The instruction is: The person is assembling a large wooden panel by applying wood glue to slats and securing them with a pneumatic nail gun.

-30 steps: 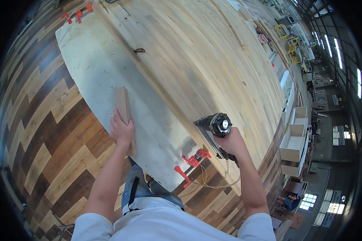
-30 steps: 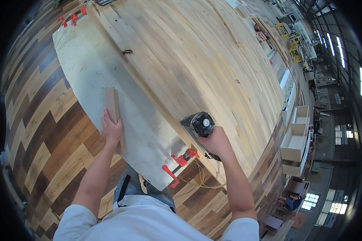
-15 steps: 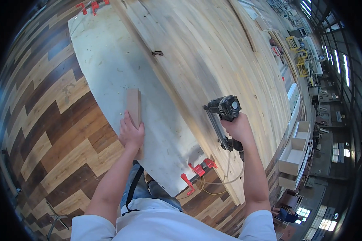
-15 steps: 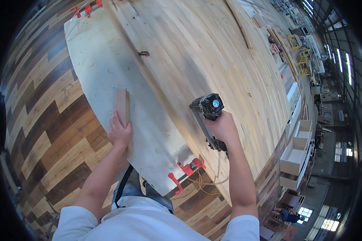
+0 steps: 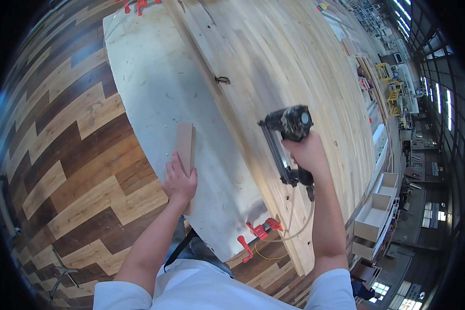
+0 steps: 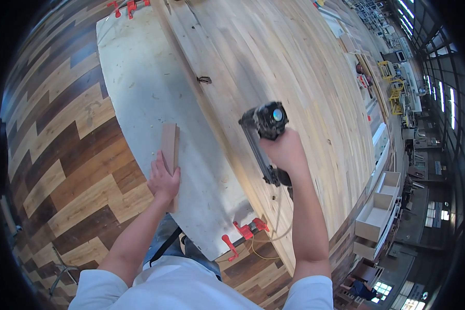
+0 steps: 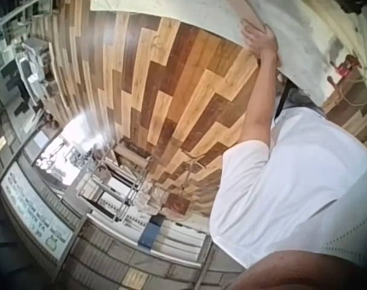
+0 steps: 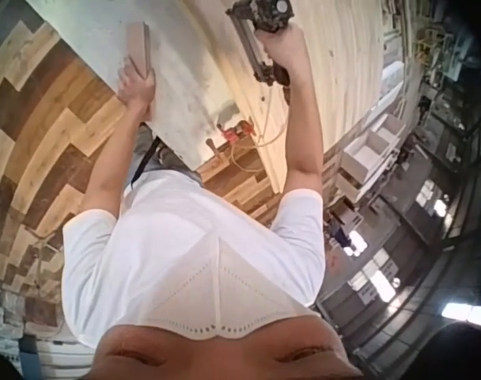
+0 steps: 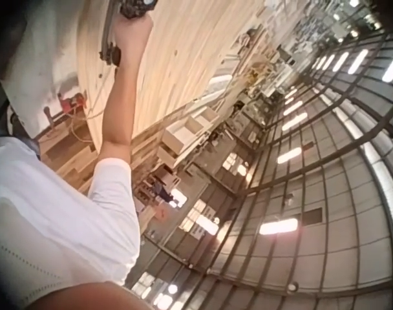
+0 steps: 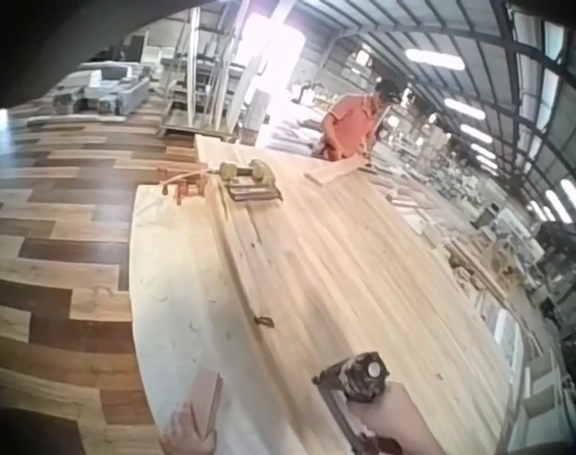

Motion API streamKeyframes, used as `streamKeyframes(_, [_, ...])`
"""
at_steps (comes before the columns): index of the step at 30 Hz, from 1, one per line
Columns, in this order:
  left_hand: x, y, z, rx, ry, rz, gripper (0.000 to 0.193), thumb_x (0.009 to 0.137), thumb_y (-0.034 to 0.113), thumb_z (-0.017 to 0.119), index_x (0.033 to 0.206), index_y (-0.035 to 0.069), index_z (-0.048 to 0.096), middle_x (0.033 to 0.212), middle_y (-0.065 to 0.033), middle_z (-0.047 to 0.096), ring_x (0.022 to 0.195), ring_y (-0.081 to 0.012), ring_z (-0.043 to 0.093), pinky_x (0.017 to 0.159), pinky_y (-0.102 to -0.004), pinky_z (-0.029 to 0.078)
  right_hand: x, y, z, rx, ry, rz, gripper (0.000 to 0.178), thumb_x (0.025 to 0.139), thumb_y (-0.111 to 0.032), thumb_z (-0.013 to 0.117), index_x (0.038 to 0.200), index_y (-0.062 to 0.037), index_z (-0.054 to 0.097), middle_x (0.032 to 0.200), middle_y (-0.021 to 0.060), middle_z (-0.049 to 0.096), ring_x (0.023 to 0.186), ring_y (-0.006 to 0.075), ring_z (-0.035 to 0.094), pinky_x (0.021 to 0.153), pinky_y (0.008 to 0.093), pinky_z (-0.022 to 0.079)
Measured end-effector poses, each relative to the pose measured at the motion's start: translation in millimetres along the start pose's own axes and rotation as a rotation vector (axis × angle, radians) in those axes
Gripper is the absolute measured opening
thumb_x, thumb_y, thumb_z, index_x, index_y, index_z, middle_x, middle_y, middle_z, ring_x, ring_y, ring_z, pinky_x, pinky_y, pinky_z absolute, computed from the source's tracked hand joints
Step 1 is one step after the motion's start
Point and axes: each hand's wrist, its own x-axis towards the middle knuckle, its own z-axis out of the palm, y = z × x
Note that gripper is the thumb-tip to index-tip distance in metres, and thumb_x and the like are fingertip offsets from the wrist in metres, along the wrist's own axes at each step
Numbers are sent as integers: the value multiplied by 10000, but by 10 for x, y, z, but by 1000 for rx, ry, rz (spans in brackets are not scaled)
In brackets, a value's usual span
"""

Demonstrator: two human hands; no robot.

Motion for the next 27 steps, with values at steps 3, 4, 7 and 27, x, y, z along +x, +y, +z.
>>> streamKeyframes(3, [7,-25,-13,16,37,33,849,799,363,649,1482,131,201,1127,-131,476,994,-326,540,801,-456,478,158,-266,-69,72,-13,55,190,745,-150,664,721,31,611,551,80,572,460,153,567,459,309,465])
streamKeyframes(4, [4,-10,-15,6,20,26,852,797,363,651,1482,130,201,1122,-131,476,990,-324,541,799,-454,479,183,-301,-85,78,-19,69,197,731,-160,634,685,30,606,551,95,585,476,168,586,492,321,478])
streamKeyframes(7, [15,-11,-22,-7,7,16,858,794,363,655,1483,129,200,1117,-130,475,987,-322,542,796,-452,481,129,-275,-78,91,14,64,195,740,-166,649,706,23,611,552,83,585,477,155,583,484,312,473])
streamKeyframes(27, [35,4,-3,-159,-60,71,816,792,352,683,1453,86,285,1266,-173,482,1156,-354,504,926,-449,443,-3984,1864,-17,370,432,920,152,688,-49,709,757,2,584,567,57,564,419,148,539,385,292,413])
